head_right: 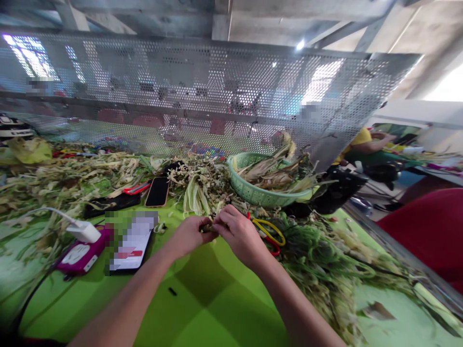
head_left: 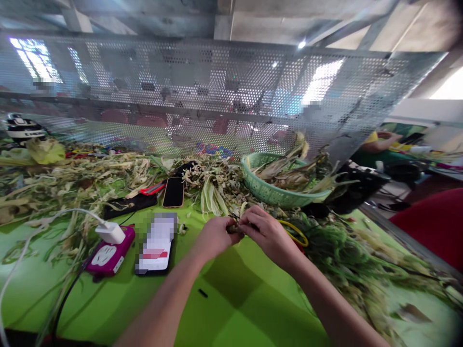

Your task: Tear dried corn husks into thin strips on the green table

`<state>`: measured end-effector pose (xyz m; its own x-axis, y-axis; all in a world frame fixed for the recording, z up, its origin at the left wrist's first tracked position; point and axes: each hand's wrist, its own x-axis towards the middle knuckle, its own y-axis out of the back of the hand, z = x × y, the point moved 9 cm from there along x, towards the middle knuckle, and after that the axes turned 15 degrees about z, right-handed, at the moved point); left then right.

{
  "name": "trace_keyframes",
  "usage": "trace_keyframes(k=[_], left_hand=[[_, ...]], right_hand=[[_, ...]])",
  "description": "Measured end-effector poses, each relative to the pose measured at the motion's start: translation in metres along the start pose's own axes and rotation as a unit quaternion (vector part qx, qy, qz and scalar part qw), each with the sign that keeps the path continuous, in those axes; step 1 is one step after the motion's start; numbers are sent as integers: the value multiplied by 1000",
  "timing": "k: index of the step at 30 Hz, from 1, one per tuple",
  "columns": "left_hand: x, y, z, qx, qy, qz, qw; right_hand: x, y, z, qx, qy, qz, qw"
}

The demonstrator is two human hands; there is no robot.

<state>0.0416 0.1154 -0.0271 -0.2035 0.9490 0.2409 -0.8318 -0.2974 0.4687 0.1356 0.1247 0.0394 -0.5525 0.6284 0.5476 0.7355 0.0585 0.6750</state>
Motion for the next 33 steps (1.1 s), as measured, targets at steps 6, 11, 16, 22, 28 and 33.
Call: trace_keyframes(k=[6, 11, 16, 22, 28, 33], left_hand=[[0, 0, -2, 9, -2, 2, 1000], [1, 1, 0, -26, -2, -2, 1000], [1, 3, 1, -24, 9, 1, 1000], [1, 2, 0, -27, 2, 6, 1000], [2, 1, -3, -75, 28, -1, 997], [1, 2, 1, -115, 42, -6, 993]], right_hand=[[0, -4, 0, 22, -13, 8, 1000], [-1, -3, -1, 19, -24, 60, 998], [0, 1, 1, 24, -16, 64, 998], [-1, 4, -6, 20, 6, 83, 996], [-1, 4, -13, 44, 20, 81, 996], [-1, 9, -12, 32, 19, 92, 995]])
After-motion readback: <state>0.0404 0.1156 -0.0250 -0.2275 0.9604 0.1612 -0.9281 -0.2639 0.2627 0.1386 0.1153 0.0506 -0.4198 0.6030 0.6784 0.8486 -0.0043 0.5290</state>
